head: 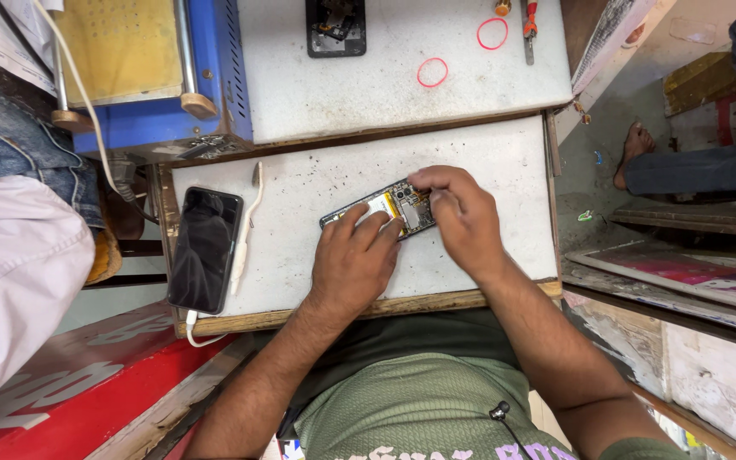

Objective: The person repairs a disassembled smartphone at a workbench. They pry and lift the battery from the phone body by hand, manipulate the exposed board and connectors, reposition the phone and its back cover, and use a red-handled screwdriver on the device near the end.

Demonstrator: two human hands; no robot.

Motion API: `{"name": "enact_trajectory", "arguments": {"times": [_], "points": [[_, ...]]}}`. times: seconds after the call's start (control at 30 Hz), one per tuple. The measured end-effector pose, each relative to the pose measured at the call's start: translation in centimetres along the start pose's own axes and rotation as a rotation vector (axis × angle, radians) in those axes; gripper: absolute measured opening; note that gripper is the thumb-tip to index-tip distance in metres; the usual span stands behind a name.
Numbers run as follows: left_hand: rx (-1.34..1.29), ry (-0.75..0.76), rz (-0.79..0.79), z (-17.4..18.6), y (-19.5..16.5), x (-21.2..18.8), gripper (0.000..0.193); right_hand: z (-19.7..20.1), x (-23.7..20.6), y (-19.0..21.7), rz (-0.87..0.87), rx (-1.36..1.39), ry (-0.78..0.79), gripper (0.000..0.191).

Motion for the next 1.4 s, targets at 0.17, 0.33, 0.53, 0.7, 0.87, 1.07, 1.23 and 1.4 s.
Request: {"name": "enact_trajectory", "arguments": {"times": [0.17,0.33,0.53,0.7,0.87,1.07,1.23,1.4], "points": [[-0.077,0.036,0.025,-0.6,0.3,-1.3,0.039,0.0,-2.2,1.1,0.131,-0.558,0.116,0.037],[-0.068,0.09,0.034,-1.2,0.5,-1.2,0.04,0.0,-4.1,1.0,0.099,-0.807,0.232,0.04],[-0.068,0.117,0.05,-1.1,0.2,-1.1,0.041,-0.1,-4.9,0.8,0.046,-0.9,0.269,0.047],[-0.06,0.125,0.064,-1.2,0.0,-0.9,0.042,-0.4,-4.7,0.9,0.061,-0.948,0.269,0.047],[-0.062,0.12,0.061,-1.1,-0.1,-0.8,0.042,-0.5,-4.6,1.2,0.056,-0.986,0.282,0.049],[-0.084,0.085,0.061,-1.0,-0.2,-0.8,0.042,-0.5,-4.5,1.3,0.071,-0.992,0.256,0.046],[-0.092,0.076,0.065,-1.1,0.0,-0.8,0.04,-1.0,-4.4,1.2,0.063,-0.965,0.202,0.038],[-0.086,0.081,0.055,-1.1,-0.1,-0.8,0.04,-1.8,-4.4,1.3,0.035,-0.992,0.149,0.03]]}}
Point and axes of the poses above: each hand's wrist, its own x-axis towards the middle knuckle, its own z-axis out of the back of the hand, y = z × x, the point moved 2 cm from there along x, towards the middle knuckle, and after that the axes turned 13 degrees about y, right-handed, at the moved point
